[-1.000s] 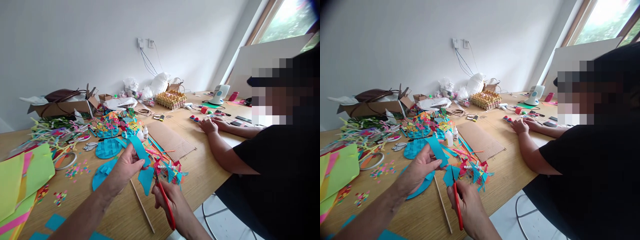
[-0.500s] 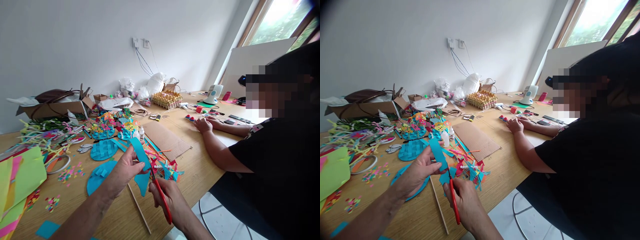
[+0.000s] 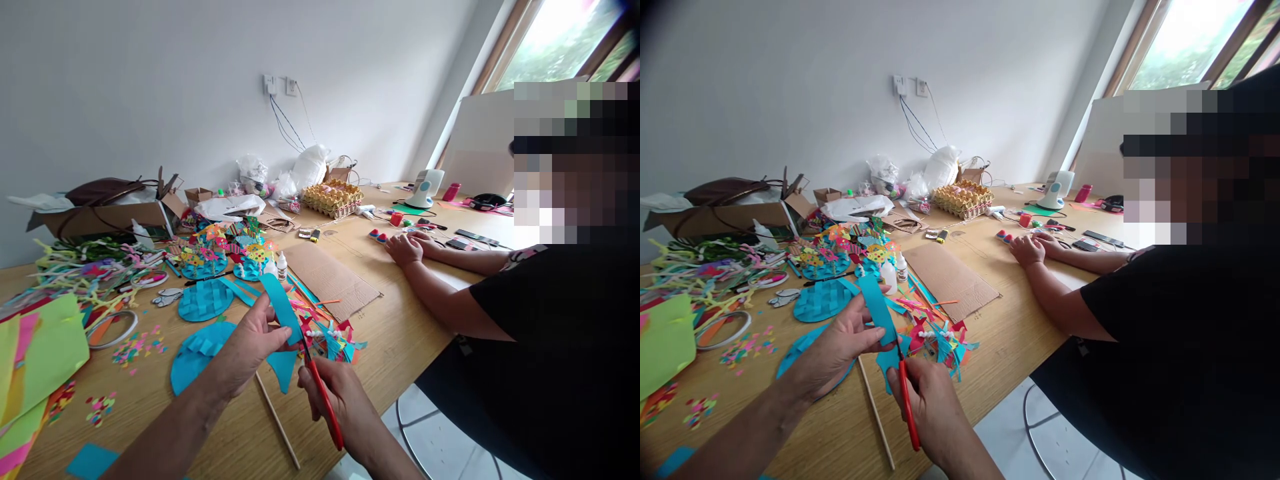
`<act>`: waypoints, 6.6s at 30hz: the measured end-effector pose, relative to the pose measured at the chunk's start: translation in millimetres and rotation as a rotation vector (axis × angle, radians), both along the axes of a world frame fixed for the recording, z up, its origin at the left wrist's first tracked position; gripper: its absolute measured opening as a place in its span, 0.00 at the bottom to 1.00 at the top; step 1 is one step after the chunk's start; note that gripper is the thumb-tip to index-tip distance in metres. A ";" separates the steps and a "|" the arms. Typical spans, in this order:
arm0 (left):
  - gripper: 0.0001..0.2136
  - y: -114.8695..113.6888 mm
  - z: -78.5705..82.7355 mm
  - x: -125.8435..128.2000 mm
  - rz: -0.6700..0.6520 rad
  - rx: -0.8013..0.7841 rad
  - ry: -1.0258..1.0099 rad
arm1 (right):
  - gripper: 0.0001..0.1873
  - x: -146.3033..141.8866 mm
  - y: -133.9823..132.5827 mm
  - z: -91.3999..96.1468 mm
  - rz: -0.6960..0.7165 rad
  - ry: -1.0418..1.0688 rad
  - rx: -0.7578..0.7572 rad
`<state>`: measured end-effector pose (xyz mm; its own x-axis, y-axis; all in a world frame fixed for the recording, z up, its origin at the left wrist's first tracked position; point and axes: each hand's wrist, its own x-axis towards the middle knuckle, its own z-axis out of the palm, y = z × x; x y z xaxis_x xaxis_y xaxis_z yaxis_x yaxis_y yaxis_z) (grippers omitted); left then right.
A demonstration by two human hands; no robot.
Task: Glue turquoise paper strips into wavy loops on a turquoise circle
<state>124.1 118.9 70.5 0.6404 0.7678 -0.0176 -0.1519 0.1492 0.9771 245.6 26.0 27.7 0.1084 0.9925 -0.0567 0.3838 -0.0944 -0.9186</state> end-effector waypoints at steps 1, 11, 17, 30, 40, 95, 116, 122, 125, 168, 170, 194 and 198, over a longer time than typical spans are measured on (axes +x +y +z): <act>0.19 0.1 -0.1 -0.1 0.001 -0.001 0.002 | 0.20 -0.4 0.3 -0.4 -0.002 0.008 -0.002; 0.21 -3.7 4.7 4.4 0.006 -0.041 -0.020 | 0.23 2.8 -1.1 -13.1 -0.014 0.009 0.061; 0.22 -4.7 2.6 4.7 -0.007 -0.043 -0.014 | 0.22 5.0 -1.9 -16.5 -0.022 -0.006 0.053; 0.21 -7.9 3.8 6.3 -0.064 -0.051 0.023 | 0.20 5.1 -7.3 -9.1 -0.026 0.112 0.000; 0.18 -9.9 5.6 8.1 -0.091 -0.044 0.016 | 0.22 4.9 -6.3 -6.8 -0.020 0.079 0.014; 0.25 -6.0 1.3 8.0 -0.104 -0.060 0.052 | 0.24 7.7 -7.4 -20.3 -0.032 0.053 0.036; 0.24 -6.0 1.6 6.2 -0.102 -0.043 0.080 | 0.19 5.9 -12.4 -6.1 0.049 0.234 0.003; 0.27 -5.0 1.1 5.0 -0.095 -0.032 0.084 | 0.23 7.5 -12.6 -3.4 0.082 0.298 -0.045; 0.24 -5.1 2.1 5.4 -0.098 -0.034 0.085 | 0.24 8.0 -12.1 -3.7 0.078 0.325 -0.043; 0.23 -6.9 1.5 7.6 -0.118 -0.087 0.057 | 0.25 2.6 -11.3 -10.3 0.012 0.326 -0.012; 0.23 -6.9 1.5 7.9 -0.119 -0.084 0.057 | 0.25 2.5 -11.4 -7.5 0.017 0.326 -0.002; 0.24 -7.4 -2.0 7.0 -0.146 -0.067 0.078 | 0.25 3.0 -13.3 -18.5 -0.030 0.337 0.008; 0.23 -4.7 -4.1 4.8 -0.129 -0.077 0.054 | 0.25 2.9 -13.1 -19.7 -0.023 0.297 0.014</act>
